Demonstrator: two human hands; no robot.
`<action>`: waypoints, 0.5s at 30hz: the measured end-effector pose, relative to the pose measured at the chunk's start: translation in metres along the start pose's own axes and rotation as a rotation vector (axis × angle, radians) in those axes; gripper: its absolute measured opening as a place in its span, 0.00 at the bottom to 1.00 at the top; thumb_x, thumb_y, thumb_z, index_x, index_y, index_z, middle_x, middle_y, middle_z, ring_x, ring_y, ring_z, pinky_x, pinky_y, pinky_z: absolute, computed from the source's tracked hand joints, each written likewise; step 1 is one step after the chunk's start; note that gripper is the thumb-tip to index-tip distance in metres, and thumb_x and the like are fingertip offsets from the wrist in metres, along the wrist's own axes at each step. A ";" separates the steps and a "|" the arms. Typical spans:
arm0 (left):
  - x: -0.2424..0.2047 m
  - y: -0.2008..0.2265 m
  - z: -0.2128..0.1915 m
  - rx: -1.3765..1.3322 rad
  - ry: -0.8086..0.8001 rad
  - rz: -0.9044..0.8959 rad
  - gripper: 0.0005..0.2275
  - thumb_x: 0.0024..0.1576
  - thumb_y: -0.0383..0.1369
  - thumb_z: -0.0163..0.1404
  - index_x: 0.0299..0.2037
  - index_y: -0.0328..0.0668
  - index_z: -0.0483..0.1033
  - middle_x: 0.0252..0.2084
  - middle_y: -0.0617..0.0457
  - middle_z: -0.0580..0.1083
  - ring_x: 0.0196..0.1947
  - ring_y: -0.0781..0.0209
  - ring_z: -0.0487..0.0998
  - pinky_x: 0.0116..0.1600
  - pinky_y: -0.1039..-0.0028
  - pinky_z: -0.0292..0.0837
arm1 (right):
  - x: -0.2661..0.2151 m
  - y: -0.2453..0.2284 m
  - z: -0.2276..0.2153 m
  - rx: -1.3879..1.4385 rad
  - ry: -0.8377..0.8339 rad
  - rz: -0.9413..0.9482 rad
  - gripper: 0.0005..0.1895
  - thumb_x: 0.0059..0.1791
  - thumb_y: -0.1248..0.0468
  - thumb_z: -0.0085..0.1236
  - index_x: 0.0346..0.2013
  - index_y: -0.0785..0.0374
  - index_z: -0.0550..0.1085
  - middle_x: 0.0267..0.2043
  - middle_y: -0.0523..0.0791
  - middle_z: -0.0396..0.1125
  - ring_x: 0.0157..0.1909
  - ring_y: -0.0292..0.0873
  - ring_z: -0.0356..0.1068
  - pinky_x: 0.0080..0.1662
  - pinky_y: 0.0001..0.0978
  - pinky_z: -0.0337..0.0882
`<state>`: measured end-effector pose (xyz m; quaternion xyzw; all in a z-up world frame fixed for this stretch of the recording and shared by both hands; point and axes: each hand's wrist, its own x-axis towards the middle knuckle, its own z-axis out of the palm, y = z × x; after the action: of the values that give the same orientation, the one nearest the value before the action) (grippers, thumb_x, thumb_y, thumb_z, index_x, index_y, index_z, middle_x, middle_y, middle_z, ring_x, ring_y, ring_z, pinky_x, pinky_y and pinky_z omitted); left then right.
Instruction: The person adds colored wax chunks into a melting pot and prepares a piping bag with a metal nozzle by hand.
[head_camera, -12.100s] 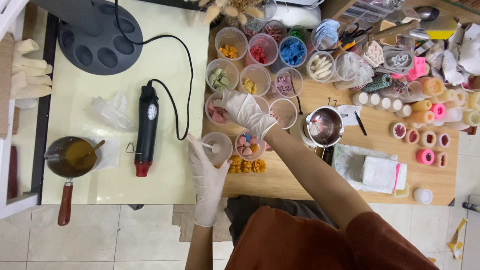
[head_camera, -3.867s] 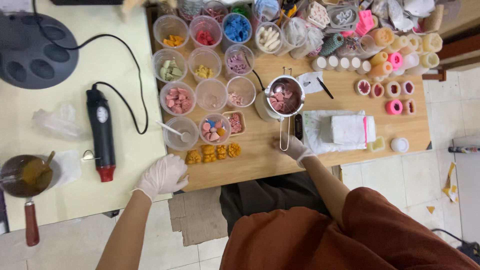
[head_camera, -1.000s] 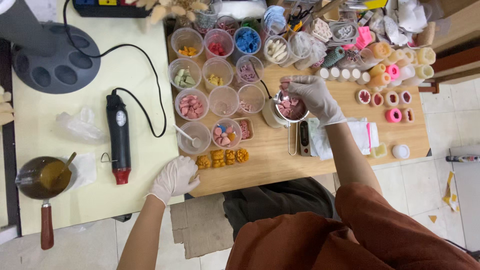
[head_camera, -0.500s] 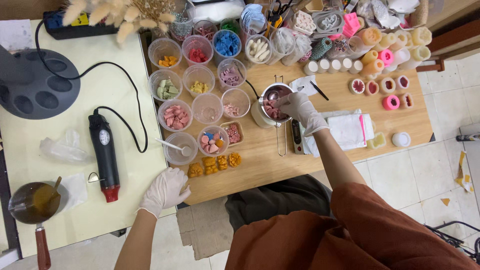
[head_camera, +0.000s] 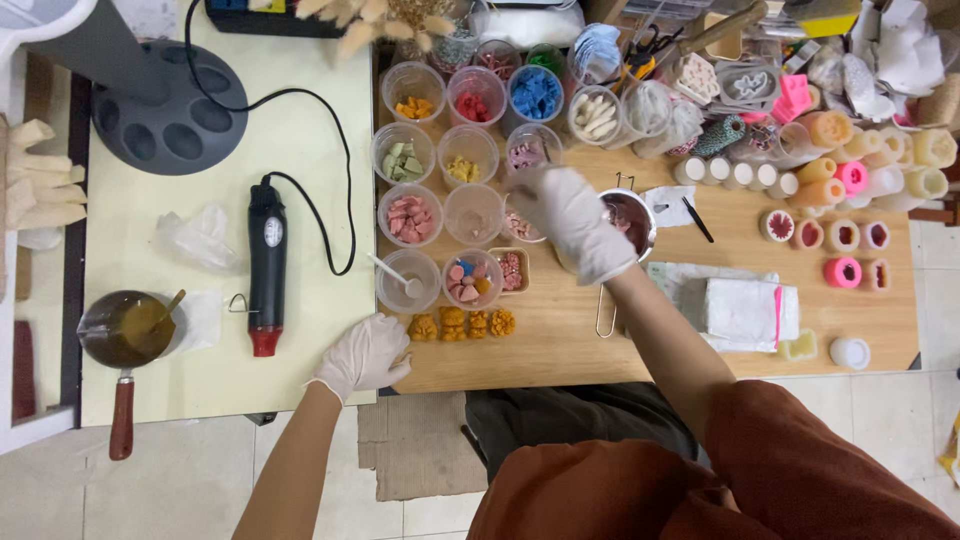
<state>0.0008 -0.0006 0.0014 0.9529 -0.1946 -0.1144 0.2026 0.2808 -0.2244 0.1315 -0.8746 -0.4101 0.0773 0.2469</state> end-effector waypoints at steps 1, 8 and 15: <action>-0.001 0.000 -0.001 -0.012 -0.006 -0.011 0.15 0.52 0.43 0.52 0.23 0.38 0.76 0.27 0.45 0.71 0.34 0.48 0.73 0.45 0.61 0.69 | 0.010 -0.009 0.020 0.088 -0.032 -0.126 0.10 0.47 0.63 0.61 0.42 0.60 0.81 0.38 0.52 0.76 0.38 0.53 0.76 0.43 0.42 0.75; -0.001 -0.001 -0.004 -0.036 -0.038 -0.015 0.15 0.53 0.42 0.52 0.21 0.39 0.74 0.26 0.45 0.71 0.34 0.48 0.73 0.46 0.60 0.69 | 0.053 -0.033 0.168 0.130 -0.039 -0.180 0.20 0.43 0.71 0.57 0.49 0.60 0.77 0.46 0.54 0.73 0.45 0.56 0.74 0.47 0.45 0.74; -0.005 -0.006 -0.001 -0.116 0.032 -0.033 0.14 0.51 0.41 0.53 0.21 0.39 0.73 0.26 0.45 0.72 0.34 0.48 0.73 0.45 0.60 0.70 | 0.054 -0.036 0.194 -0.221 -0.017 -0.140 0.24 0.39 0.71 0.59 0.51 0.61 0.75 0.49 0.54 0.68 0.46 0.57 0.71 0.45 0.46 0.73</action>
<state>-0.0014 0.0069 0.0009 0.9444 -0.1686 -0.1134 0.2586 0.2263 -0.0929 -0.0147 -0.8651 -0.4781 0.0216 0.1503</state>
